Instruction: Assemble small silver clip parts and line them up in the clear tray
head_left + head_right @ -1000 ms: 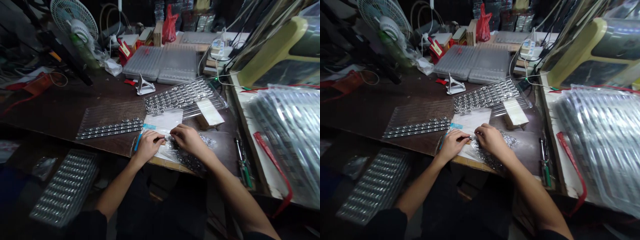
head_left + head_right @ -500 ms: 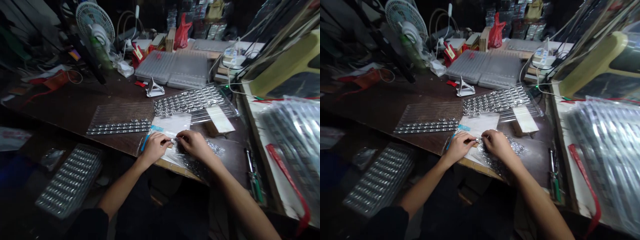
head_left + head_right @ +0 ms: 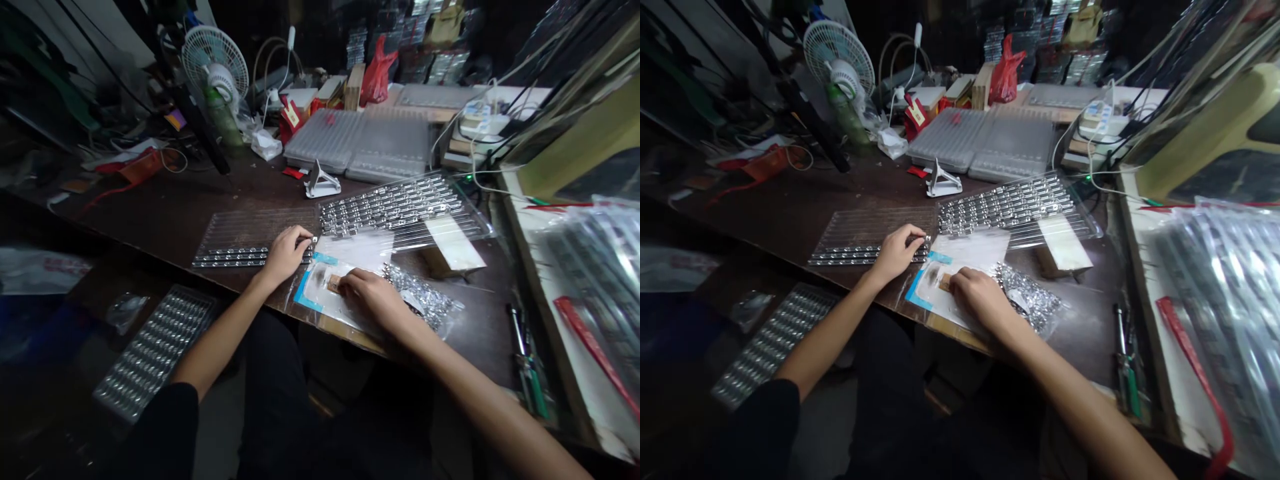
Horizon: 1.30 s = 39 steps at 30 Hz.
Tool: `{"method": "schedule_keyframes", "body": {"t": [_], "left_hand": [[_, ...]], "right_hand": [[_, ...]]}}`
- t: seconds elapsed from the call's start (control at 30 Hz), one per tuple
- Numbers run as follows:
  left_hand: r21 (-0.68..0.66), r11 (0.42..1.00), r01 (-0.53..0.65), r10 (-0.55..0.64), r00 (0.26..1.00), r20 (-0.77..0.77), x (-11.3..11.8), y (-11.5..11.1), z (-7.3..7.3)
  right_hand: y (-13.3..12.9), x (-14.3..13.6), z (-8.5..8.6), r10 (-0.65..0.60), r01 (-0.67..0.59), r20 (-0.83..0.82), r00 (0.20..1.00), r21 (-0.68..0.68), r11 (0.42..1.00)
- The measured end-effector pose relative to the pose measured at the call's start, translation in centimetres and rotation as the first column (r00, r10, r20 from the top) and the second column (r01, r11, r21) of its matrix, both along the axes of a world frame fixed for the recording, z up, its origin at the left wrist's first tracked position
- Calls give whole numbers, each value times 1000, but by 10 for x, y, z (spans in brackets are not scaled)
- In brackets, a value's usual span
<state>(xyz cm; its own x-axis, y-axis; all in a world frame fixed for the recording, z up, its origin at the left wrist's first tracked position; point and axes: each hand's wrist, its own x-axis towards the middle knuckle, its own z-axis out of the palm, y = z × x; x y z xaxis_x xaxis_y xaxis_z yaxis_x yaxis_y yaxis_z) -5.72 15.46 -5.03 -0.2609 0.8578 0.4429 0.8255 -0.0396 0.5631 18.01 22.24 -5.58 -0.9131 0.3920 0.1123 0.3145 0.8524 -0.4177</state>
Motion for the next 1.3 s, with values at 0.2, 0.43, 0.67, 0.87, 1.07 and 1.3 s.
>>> {"method": "schedule_keyframes", "body": {"t": [0.2,0.43,0.67,0.87,1.07,1.3], "left_hand": [[-60,982,-179,168,973,-156,-37,-13,-5],[-146,983,-114,78,969,-233,-28,0,-9],[-160,954,-254,187,919,-346,-26,4,3],[-142,989,-42,-1,957,-289,20,46,10],[-161,986,-33,-13,961,-278,37,70,4],[13,993,114,-115,986,123,44,18,11]], "right_hand": [[-7,-1,3,71,-85,77,994,186,979],[4,12,15,-45,40,55,997,81,996],[18,28,18,-119,117,150,981,22,993],[19,30,14,-124,129,149,981,-21,991],[15,27,20,-105,109,163,981,-16,994],[7,22,23,-89,93,166,982,-18,996]]}}
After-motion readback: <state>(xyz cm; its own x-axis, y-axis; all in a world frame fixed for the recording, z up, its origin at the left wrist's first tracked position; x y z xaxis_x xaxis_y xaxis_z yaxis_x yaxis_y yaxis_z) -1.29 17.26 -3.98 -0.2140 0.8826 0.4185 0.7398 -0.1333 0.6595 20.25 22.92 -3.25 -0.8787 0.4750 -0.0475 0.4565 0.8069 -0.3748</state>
